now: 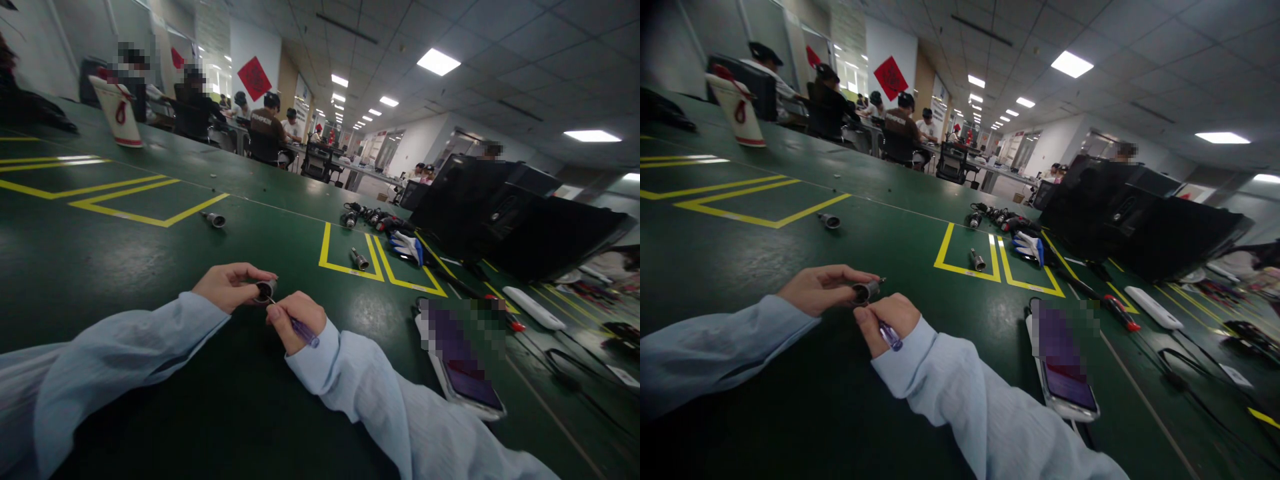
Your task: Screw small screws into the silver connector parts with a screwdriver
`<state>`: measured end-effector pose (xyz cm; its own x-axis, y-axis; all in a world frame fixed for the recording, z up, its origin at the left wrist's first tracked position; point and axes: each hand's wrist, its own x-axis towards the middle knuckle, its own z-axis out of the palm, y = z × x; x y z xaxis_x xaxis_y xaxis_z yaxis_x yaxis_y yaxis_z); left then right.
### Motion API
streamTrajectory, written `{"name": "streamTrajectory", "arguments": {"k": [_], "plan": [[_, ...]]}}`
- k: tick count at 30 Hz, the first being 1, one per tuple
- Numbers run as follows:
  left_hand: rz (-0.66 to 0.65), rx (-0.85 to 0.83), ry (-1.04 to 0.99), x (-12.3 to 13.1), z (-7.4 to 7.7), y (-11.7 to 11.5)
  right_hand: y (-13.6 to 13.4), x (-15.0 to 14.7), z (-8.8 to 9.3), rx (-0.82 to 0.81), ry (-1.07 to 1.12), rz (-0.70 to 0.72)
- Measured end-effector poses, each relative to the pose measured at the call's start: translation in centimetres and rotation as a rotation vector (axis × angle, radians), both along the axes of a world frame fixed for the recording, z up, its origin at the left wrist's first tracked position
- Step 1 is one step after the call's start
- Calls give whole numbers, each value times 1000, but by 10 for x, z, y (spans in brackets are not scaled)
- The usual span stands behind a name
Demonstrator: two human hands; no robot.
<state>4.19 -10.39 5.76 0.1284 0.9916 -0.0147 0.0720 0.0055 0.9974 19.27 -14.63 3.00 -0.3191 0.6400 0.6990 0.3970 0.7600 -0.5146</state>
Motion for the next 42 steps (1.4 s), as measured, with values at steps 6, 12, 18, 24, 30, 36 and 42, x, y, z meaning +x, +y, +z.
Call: {"name": "streamTrajectory", "arguments": {"k": [6, 12, 18, 24, 30, 36, 42], "plan": [[8, -6, 0, 0, -2, 1, -1, -3, 0, -24, -21, -28], [7, 0, 1, 0, -2, 1, 0, -1, -1, 1, -12, -15], [13, -19, -18, -1, -4, 3, -1, 0, 0, -38, -27, -7], [3, -12, -41, -1, -5, 1, -2, -2, 1, -25, -29, -9], [-3, -4, -34, -1, -5, 2, -1, -2, -2, 26, -17, -11], [-2, -12, -25, -1, -4, 2, 0, -4, -4, 62, -3, -29], [7, -7, -36, 0, -5, 2, -1, -5, -5, 80, -38, -62]]}}
